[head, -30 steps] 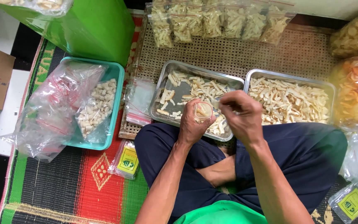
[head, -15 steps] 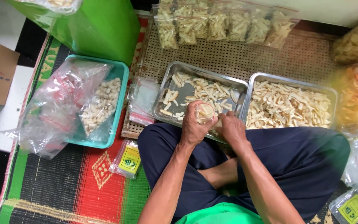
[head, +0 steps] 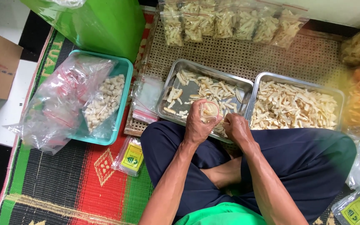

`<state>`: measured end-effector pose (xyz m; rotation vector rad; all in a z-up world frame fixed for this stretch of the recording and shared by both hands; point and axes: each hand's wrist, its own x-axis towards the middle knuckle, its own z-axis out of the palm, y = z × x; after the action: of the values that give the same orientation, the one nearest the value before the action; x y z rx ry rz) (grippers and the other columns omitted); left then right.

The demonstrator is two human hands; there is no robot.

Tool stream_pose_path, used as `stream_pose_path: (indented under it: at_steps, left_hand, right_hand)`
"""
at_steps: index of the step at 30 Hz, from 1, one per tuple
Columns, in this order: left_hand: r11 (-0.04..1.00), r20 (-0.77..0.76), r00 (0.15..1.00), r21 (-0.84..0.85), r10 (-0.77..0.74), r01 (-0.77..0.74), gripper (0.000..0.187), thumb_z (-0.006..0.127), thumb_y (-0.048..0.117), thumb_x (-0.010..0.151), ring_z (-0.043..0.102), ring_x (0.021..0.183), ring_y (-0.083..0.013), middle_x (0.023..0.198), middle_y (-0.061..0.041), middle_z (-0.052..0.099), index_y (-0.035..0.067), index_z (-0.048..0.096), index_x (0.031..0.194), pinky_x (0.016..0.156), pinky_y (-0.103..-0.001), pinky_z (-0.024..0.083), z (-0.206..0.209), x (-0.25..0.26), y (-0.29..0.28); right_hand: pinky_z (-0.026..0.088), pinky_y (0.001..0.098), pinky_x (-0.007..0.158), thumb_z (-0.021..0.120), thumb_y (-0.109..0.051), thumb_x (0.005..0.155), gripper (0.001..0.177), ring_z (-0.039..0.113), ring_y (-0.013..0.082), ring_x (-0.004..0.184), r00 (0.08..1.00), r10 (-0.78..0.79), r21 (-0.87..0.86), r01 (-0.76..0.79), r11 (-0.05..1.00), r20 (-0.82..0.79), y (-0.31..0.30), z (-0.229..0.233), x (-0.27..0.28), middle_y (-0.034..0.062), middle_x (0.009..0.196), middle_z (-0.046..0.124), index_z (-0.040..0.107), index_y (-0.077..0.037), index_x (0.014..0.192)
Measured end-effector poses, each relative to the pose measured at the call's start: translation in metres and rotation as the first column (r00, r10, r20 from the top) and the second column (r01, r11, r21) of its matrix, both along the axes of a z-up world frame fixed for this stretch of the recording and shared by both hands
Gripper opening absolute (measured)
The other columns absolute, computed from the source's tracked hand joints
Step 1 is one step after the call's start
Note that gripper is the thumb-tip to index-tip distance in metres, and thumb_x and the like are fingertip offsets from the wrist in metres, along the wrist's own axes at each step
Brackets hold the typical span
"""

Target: A person is sitting on the floor manually packing dried food snacks from a metal tray into small plastic bags.

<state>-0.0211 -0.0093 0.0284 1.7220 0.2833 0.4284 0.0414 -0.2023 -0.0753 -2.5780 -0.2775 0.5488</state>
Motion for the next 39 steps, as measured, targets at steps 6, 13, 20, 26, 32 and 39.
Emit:
stream_pose_path:
  at_steps: [6,13,20,26,32,39]
  left_hand:
    - [1.0,-0.02,1.0,-0.003,-0.002,0.002,0.074,0.093,0.034,0.068,0.065,0.11,-0.0468,0.109,-0.022,0.066,0.009,0.059,0.128,0.095,-0.054,0.052,0.002,0.0,0.0]
    - [1.0,-0.024,1.0,-0.003,-0.008,0.008,0.072,0.092,0.033,0.068,0.064,0.111,-0.0476,0.111,-0.023,0.065,0.009,0.059,0.128,0.096,-0.055,0.051,0.001,-0.001,-0.001]
    - [1.0,-0.01,1.0,0.006,-0.008,0.008,0.072,0.092,0.033,0.068,0.063,0.112,-0.0482,0.112,-0.024,0.065,0.008,0.059,0.127,0.096,-0.056,0.051,-0.002,-0.001,0.001]
    - [0.999,-0.023,0.999,0.006,-0.032,0.032,0.069,0.091,0.031,0.069,0.065,0.109,-0.0475,0.109,-0.022,0.065,0.008,0.059,0.126,0.093,-0.054,0.053,0.001,0.002,-0.002]
    - [0.998,-0.019,0.999,0.056,-0.028,0.029,0.071,0.091,0.036,0.067,0.066,0.108,-0.0441,0.108,-0.019,0.066,0.011,0.06,0.125,0.092,-0.051,0.054,-0.007,0.001,-0.003]
    - [0.998,0.006,1.0,0.06,-0.024,0.024,0.061,0.09,0.03,0.069,0.066,0.107,-0.0414,0.107,-0.015,0.067,0.013,0.061,0.121,0.09,-0.05,0.055,-0.012,-0.001,-0.003]
  right_hand:
    - [0.056,0.056,0.082,0.063,-0.02,0.084,0.011,0.07,0.049,0.095,0.988,0.155,-0.055,-0.155,0.986,0.0,0.008,0.009,-0.006,0.0152,0.095,0.069,0.07,-0.013,0.088]
    - [0.054,0.0598,0.079,0.064,-0.027,0.08,0.016,0.068,0.0542,0.09,0.995,0.102,-0.014,-0.102,0.995,-0.02,0.009,0.011,-0.008,0.0183,0.088,0.068,0.068,-0.012,0.08]
    - [0.053,0.053,0.075,0.077,-0.025,0.079,0.014,0.07,0.0402,0.079,0.981,-0.19,0.159,0.191,0.969,-0.021,0.017,0.052,-0.008,0.0157,0.074,0.069,0.076,-0.012,0.082]
    - [0.059,0.0282,0.061,0.08,-0.008,0.084,0.014,0.068,0.0168,0.066,0.93,-0.358,0.701,0.308,0.643,-0.08,0.026,0.146,0.003,0.0147,0.074,0.069,0.072,0.002,0.091]
    - [0.057,0.0236,0.059,0.084,0.003,0.081,0.016,0.067,0.0093,0.064,0.967,-0.254,0.836,0.127,0.534,0.016,0.055,0.198,0.001,0.0093,0.071,0.068,0.073,0.004,0.093]
    - [0.059,0.0384,0.063,0.076,-0.001,0.082,0.015,0.073,0.0315,0.08,0.96,-0.017,0.529,-0.14,0.837,0.28,0.068,0.18,-0.004,0.0168,0.089,0.072,0.079,-0.005,0.097]
